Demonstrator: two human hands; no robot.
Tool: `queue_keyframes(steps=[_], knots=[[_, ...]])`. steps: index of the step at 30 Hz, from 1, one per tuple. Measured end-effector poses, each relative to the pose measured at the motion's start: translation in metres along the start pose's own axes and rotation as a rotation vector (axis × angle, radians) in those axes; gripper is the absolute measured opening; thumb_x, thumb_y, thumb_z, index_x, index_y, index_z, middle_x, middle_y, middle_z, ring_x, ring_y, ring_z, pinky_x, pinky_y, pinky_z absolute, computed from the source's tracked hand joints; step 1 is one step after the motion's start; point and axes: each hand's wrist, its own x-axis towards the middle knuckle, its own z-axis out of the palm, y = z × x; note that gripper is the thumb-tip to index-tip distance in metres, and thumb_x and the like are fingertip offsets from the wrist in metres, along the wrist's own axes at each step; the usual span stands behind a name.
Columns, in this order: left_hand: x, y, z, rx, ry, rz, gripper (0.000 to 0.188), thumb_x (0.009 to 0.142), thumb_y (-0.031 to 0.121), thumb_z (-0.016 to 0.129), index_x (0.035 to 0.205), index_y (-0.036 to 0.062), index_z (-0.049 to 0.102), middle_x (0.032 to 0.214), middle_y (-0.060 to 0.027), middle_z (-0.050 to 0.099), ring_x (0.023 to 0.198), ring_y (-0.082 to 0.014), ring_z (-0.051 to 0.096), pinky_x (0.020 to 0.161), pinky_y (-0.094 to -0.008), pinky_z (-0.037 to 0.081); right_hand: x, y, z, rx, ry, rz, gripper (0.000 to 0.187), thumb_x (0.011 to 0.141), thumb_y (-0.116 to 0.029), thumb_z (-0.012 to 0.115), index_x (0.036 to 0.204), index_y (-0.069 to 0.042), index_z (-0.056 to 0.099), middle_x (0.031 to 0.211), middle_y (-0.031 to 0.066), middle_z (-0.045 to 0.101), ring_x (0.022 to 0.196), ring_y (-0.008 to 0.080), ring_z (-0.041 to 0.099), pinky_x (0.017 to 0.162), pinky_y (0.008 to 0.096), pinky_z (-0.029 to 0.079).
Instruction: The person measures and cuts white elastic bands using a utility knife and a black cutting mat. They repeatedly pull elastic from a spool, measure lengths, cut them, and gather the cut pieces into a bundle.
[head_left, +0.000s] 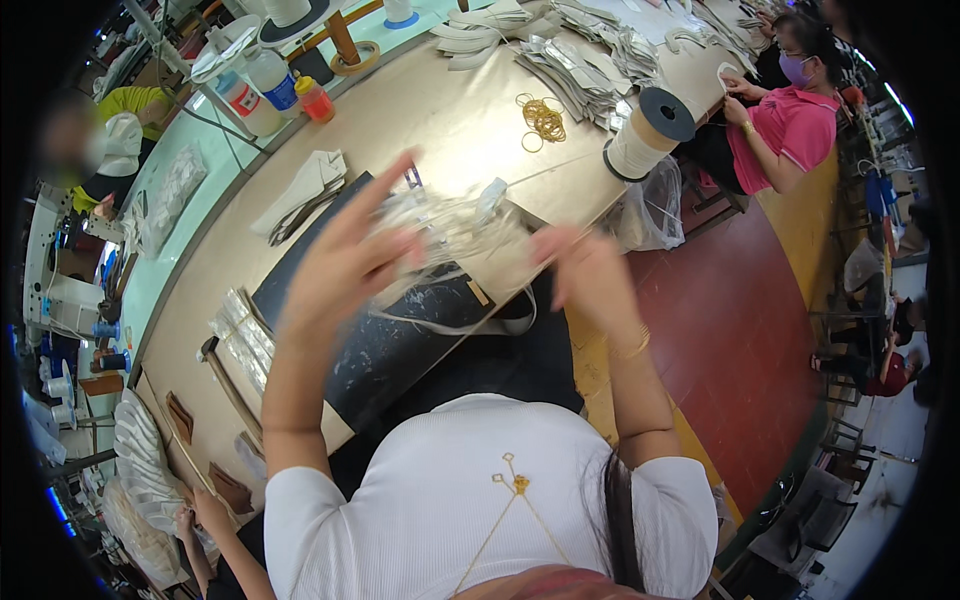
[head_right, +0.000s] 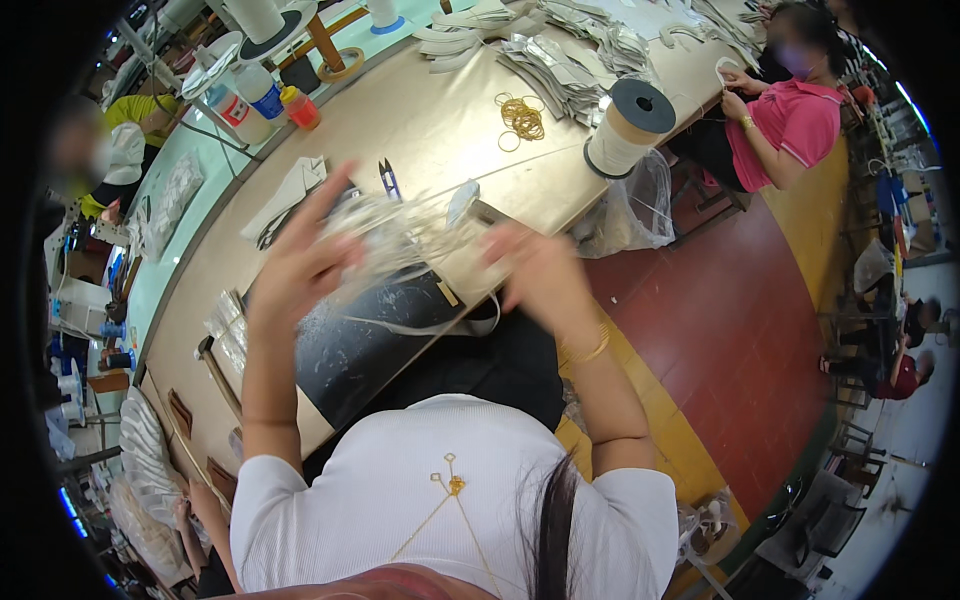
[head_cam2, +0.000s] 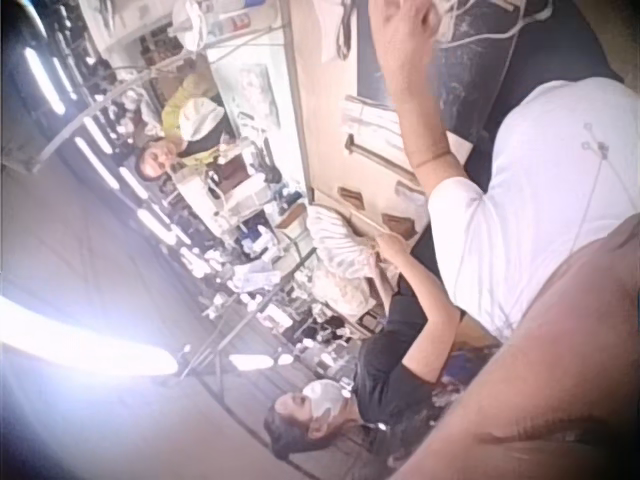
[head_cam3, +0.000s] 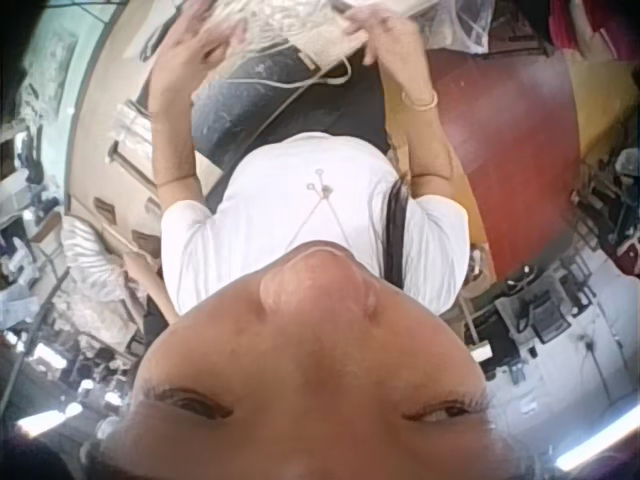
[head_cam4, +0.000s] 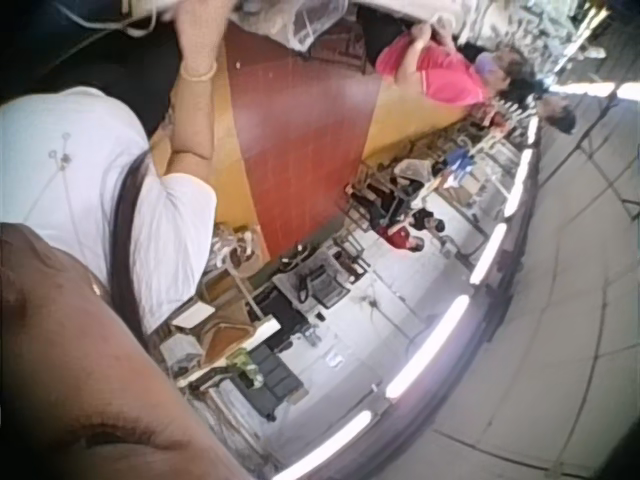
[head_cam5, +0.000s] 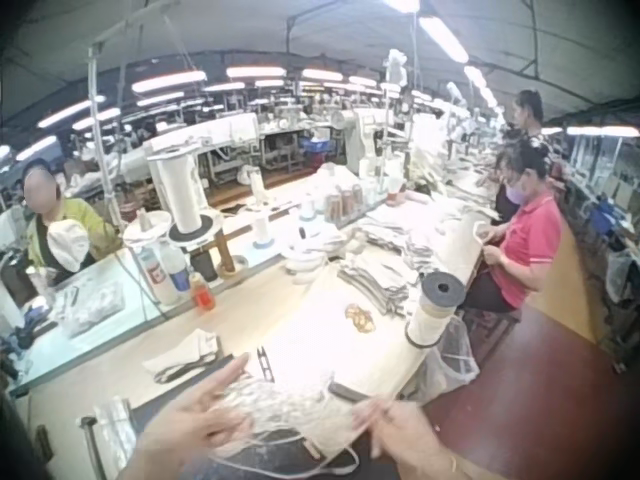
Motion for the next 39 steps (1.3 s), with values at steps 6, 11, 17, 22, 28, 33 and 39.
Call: queue_keyframes(steps=[6, 11, 17, 22, 28, 33, 39], knots=[[-0.157, 0.011, -0.067, 0.222, 0.294, 0.924, 0.083, 0.078, -0.011, 0.045, 0.149, 0.0087, 0.006, 0.132, -0.0339, 0.039, 0.047, -0.0066, 0.044, 0.037, -0.0191, 0.032, 0.119, 0.077, -0.090, 0.995, 0.449, 0.009, 0.031, 0.097, -0.028, 0.048, 0.105, 0.000, 0.057, 0.084, 0.0054, 0.065, 0.044, 0.0032, 0.040, 0.046, 0.0192, 0.035], [-0.191, 0.011, -0.094, -0.272, -0.073, 0.894, 0.090, 0.080, -0.015, 0.040, 0.149, 0.0177, -0.008, 0.097, -0.0213, 0.057, 0.039, -0.0057, 0.036, 0.030, -0.0190, 0.027, 0.150, 0.126, -0.110, 1.141, 0.476, -0.057, 0.026, 0.094, -0.023, 0.056, 0.107, 0.000, 0.058, 0.071, -0.0003, 0.057, 0.044, 0.0030, 0.036, 0.044, 0.0187, 0.032], [-0.038, 0.011, -0.051, -0.201, 0.337, 0.229, 0.036, 0.092, 0.015, 0.053, 0.126, 0.0045, 0.049, 0.119, -0.0130, 0.055, 0.064, -0.0105, 0.058, 0.052, -0.0201, 0.048, 0.083, 0.044, 0.001, 0.107, 0.516, -0.071, 0.028, 0.098, -0.024, 0.048, 0.097, -0.002, 0.064, 0.057, -0.0046, 0.044, 0.046, 0.0024, 0.036, 0.041, 0.0195, 0.028], [0.111, -0.059, 0.022, -0.265, -0.314, -0.431, 0.050, 0.095, 0.024, 0.054, 0.138, 0.0101, 0.033, 0.097, -0.0143, 0.061, 0.068, -0.0162, 0.061, 0.065, -0.0287, 0.053, -0.012, -0.034, 0.106, -0.438, -0.123, -0.411, 0.023, 0.094, -0.021, 0.049, 0.091, -0.006, 0.068, 0.062, 0.0068, 0.060, 0.053, 0.0219, 0.057, 0.051, 0.0340, 0.045], [0.092, -0.017, 0.042, -0.092, -0.171, -0.122, 0.061, 0.087, 0.002, 0.053, 0.142, 0.0182, 0.030, 0.070, -0.0005, 0.051, 0.047, -0.0039, 0.031, 0.038, -0.0206, 0.023, -0.027, -0.010, 0.101, -0.473, -0.388, -0.766, 0.018, 0.088, -0.017, 0.060, 0.096, -0.003, 0.068, 0.086, 0.0064, 0.070, 0.069, 0.0210, 0.066, 0.067, 0.0295, 0.053], [-0.041, 0.010, -0.041, 0.494, 0.140, 0.443, 0.074, 0.082, -0.006, 0.047, 0.147, 0.0112, 0.017, 0.064, 0.0022, 0.045, 0.042, -0.0034, 0.030, 0.036, -0.0181, 0.019, -0.011, 0.004, 0.009, -0.273, 0.269, -0.283, 0.014, 0.089, -0.012, 0.056, 0.090, -0.001, 0.065, 0.079, 0.0074, 0.068, 0.049, 0.0132, 0.055, 0.049, 0.0249, 0.048], [-0.317, -0.015, -0.165, 0.315, 0.816, 1.093, 0.075, 0.085, 0.000, 0.046, 0.149, 0.0122, 0.008, 0.098, -0.0149, 0.059, 0.061, -0.0140, 0.048, 0.050, -0.0207, 0.043, 0.105, 0.070, -0.078, 0.910, 0.548, 0.020, 0.034, 0.098, -0.031, 0.046, 0.107, -0.001, 0.056, 0.072, 0.0036, 0.055, 0.045, 0.0040, 0.035, 0.048, 0.0200, 0.036]])
